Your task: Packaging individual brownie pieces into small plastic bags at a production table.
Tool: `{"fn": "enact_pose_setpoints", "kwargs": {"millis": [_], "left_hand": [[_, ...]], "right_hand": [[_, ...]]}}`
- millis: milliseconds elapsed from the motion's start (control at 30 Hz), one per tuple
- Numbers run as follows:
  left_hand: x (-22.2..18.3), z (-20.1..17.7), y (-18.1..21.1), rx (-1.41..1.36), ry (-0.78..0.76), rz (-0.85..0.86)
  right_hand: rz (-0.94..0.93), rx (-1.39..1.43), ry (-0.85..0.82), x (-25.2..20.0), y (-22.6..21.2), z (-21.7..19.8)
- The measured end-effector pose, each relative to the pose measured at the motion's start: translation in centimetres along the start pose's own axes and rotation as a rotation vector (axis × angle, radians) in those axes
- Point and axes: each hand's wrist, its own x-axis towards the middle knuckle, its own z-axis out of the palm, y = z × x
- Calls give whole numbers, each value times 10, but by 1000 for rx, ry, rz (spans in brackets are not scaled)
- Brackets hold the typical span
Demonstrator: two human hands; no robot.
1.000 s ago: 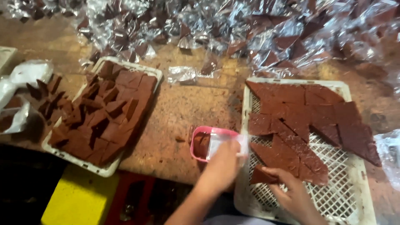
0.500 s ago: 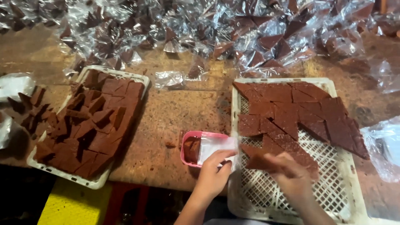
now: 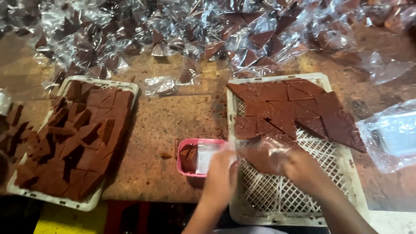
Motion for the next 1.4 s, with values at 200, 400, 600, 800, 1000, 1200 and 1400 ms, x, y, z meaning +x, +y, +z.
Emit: {"fn": "enact_pose_setpoints", "kwargs": {"millis": [200, 400, 600, 800, 1000, 1200, 1400], "left_hand": [[12, -24, 8, 153, -411, -625], [-2, -24, -7, 99, -176, -559], [31, -20, 31, -71, -205, -508], [67, -13, 78, -121, -328, -620], [55, -14, 84, -130, -247, 61], [31, -25, 20, 133, -595, -757], [-10, -20, -24, 102, -164, -460]], "right_hand": [[84, -269, 315, 55, 58, -15], [177, -235, 451, 39, 62, -26], [-142, 257, 631, -7, 33, -16], [-565, -227, 288, 10, 53, 50], [-122, -407, 126, -7, 35, 8], [-231, -310, 488, 11, 104, -23], [208, -545, 454, 34, 147, 6]]}}
